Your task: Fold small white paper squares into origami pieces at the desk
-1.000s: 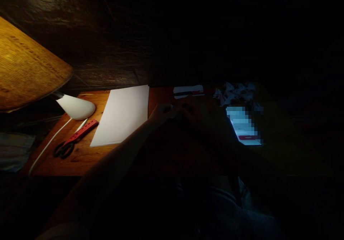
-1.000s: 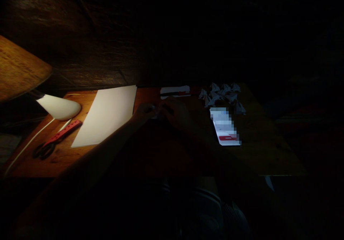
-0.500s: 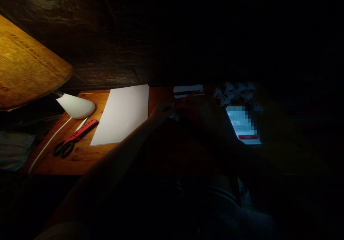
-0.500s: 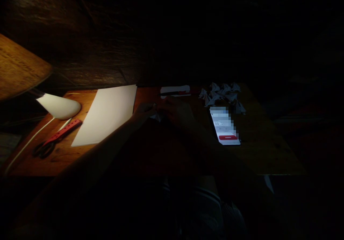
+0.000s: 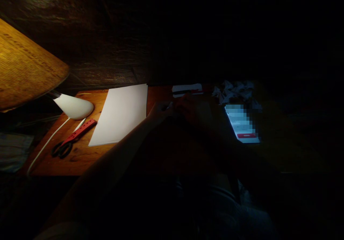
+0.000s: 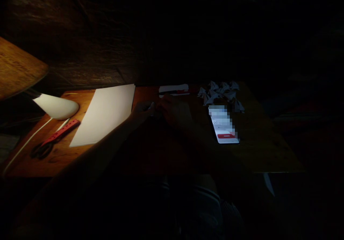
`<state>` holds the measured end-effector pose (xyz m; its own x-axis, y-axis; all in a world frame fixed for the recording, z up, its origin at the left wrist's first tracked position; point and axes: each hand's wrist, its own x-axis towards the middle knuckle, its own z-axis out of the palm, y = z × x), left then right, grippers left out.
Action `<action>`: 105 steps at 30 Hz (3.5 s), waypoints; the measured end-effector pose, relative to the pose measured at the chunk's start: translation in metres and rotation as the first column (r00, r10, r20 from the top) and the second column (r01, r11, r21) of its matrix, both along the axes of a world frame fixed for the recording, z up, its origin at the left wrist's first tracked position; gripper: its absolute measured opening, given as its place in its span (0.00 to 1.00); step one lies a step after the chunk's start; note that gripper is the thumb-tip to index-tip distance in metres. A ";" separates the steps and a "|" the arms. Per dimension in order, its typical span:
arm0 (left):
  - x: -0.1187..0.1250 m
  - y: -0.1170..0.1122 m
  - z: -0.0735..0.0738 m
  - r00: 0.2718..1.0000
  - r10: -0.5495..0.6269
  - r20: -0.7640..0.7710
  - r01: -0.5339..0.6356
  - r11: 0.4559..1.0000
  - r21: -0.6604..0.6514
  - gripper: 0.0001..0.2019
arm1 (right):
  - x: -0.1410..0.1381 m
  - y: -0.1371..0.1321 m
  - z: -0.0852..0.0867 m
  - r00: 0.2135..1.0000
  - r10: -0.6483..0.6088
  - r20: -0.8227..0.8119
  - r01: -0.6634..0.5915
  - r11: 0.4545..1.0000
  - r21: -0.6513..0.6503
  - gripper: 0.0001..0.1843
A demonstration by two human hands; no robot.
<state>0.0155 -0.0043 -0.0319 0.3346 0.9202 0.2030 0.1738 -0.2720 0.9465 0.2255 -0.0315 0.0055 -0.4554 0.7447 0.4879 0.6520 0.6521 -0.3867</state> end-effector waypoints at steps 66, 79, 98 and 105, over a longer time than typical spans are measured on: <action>0.007 -0.008 0.006 0.996 0.087 -0.016 -0.086 0.992 0.090 0.14 | -0.010 0.011 -0.024 0.792 -0.144 -0.593 -0.083 0.937 -0.339 0.05; 0.010 -0.010 0.009 0.996 0.088 0.014 -0.088 0.996 0.021 0.19 | -0.007 0.013 -0.021 0.837 -0.125 -0.533 -0.113 0.913 -0.393 0.15; 0.006 -0.005 0.004 0.994 0.095 0.057 -0.097 0.995 0.023 0.19 | -0.009 0.014 -0.021 0.776 -0.137 -0.616 -0.207 0.867 -0.454 0.22; 0.005 -0.007 0.009 0.991 0.114 0.067 -0.115 0.993 0.004 0.11 | -0.007 0.016 -0.023 0.797 -0.105 -0.594 -0.223 0.864 -0.452 0.16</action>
